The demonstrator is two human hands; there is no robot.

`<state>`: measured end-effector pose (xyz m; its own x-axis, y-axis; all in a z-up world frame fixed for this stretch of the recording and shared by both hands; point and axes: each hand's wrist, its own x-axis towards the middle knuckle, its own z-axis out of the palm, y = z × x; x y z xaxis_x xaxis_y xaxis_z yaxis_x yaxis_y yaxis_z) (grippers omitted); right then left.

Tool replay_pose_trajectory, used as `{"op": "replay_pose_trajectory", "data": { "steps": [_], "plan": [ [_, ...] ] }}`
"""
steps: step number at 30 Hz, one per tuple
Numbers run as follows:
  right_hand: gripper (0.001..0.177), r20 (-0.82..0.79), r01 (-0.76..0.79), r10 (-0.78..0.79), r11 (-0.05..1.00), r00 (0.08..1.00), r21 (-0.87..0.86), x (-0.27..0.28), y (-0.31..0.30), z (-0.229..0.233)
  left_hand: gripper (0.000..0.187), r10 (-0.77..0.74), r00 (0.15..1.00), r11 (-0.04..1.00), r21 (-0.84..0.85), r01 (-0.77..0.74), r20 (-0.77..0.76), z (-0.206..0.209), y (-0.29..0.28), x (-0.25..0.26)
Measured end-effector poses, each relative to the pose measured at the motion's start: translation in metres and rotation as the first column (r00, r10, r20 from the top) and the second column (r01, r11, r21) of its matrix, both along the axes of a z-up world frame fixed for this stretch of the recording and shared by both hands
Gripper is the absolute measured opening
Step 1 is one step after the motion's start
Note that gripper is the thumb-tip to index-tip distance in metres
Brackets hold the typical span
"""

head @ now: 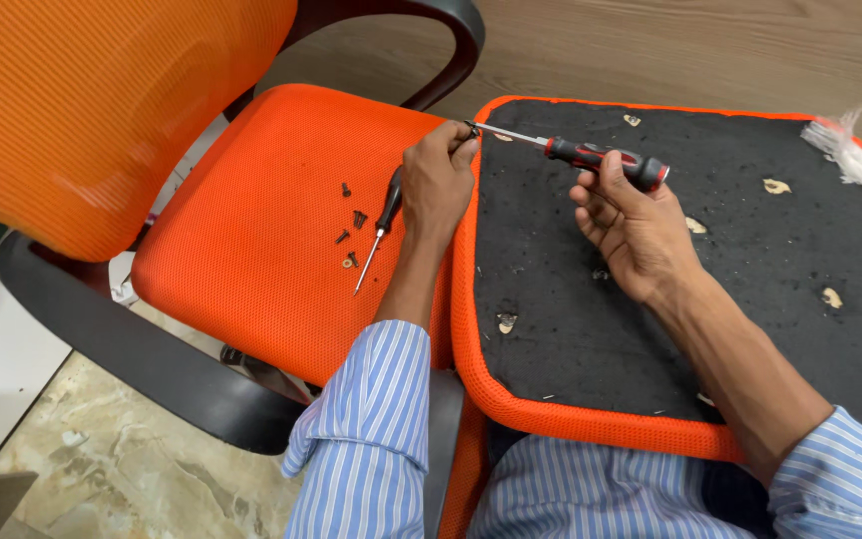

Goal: The person uses a screwdriver to remove screws from the underside of an orange office chair seat. They place the removed screws on the chair seat and continue unscrewing additional fasteners.

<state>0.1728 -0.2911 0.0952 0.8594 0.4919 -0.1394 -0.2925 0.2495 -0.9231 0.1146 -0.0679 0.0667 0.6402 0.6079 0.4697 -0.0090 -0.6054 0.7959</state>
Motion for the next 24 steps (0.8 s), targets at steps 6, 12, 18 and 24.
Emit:
{"op": "replay_pose_trajectory", "data": {
  "steps": [6,12,18,24],
  "plan": [
    [0.026,0.02,0.164,-0.164,0.986,0.986,0.009,0.024,-0.06,-0.005,0.015,-0.21,0.978,0.977,0.038,0.209,0.016,0.017,-0.051,0.041],
    [0.029,0.151,0.318,-0.312,0.948,0.938,-0.019,0.06,-0.128,-0.016,0.017,-0.276,0.959,0.956,0.122,0.266,0.066,0.017,-0.121,0.081],
    [0.031,0.275,0.44,-0.4,0.892,0.875,-0.103,0.097,-0.193,-0.036,0.019,-0.398,0.913,0.913,-0.133,0.385,-0.09,0.009,-0.19,0.097],
    [0.042,0.614,0.638,-0.359,0.699,0.703,-0.321,0.124,-0.242,-0.053,0.015,-0.32,0.944,0.942,-0.132,0.308,-0.081,-0.012,-0.209,0.093]
  ]
}}
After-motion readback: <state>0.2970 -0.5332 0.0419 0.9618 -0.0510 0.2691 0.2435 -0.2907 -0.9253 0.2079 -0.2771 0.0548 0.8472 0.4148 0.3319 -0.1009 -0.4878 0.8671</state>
